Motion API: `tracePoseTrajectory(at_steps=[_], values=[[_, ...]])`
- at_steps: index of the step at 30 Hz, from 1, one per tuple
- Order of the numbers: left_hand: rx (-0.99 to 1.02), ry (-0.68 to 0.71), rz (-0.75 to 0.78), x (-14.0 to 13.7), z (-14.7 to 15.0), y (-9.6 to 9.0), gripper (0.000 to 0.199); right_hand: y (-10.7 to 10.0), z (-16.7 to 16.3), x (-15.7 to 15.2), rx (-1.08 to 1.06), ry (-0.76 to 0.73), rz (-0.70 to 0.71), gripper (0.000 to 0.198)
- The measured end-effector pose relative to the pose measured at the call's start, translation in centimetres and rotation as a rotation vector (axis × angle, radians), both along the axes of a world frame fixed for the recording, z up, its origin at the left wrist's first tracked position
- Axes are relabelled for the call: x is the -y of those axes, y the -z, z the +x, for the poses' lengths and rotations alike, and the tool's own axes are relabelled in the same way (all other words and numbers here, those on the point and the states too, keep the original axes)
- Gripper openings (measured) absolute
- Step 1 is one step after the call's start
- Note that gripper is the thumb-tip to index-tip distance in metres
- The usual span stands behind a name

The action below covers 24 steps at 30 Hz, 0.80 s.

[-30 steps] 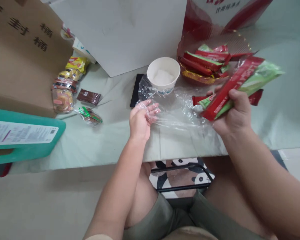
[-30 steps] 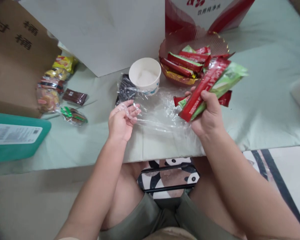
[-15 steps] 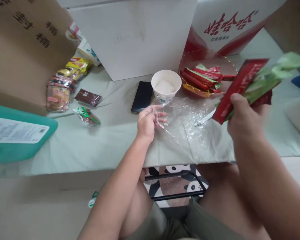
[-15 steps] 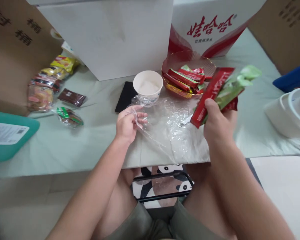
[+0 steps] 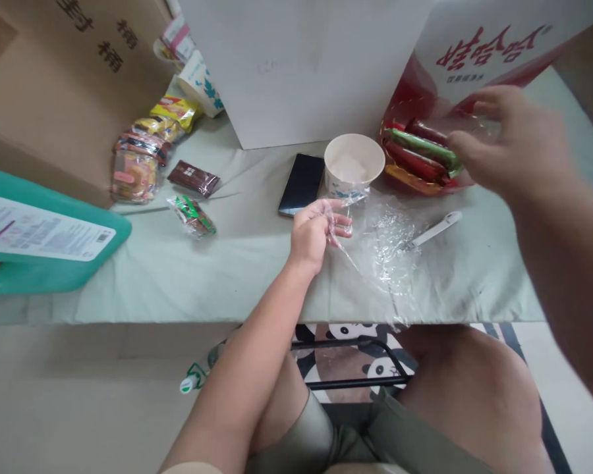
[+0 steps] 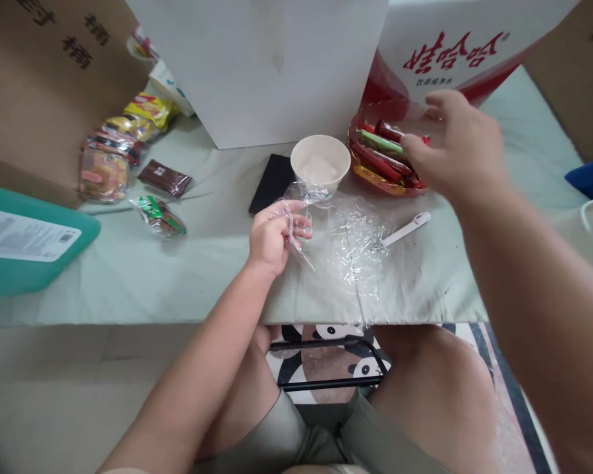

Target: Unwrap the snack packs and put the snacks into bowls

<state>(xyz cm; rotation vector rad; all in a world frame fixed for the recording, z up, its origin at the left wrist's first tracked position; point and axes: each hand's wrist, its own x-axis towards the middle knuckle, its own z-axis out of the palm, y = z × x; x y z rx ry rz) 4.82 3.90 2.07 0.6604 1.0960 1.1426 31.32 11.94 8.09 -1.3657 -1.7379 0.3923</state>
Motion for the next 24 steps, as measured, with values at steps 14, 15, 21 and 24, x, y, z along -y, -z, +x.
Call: tracePoseTrajectory(at_steps=[14,15,21,24], values=[[-0.068,-0.142,-0.021,1.1,-1.7,0.4,0.048,8.4,-9.6,16.0,0.248,-0.405,0.016,0.050],[-0.061,-0.145,-0.014,1.1,-1.9,0.3,0.043,8.7,-9.9,16.1,0.301,-0.423,-0.027,0.052],[-0.196,-0.100,0.098,1.7,-2.3,0.8,0.063,10.1,-10.4,16.3,0.488,-0.406,-0.108,0.047],[-0.313,-0.100,0.168,2.2,-2.5,1.2,0.076,9.7,-10.5,16.8,0.554,-0.417,-0.118,0.058]])
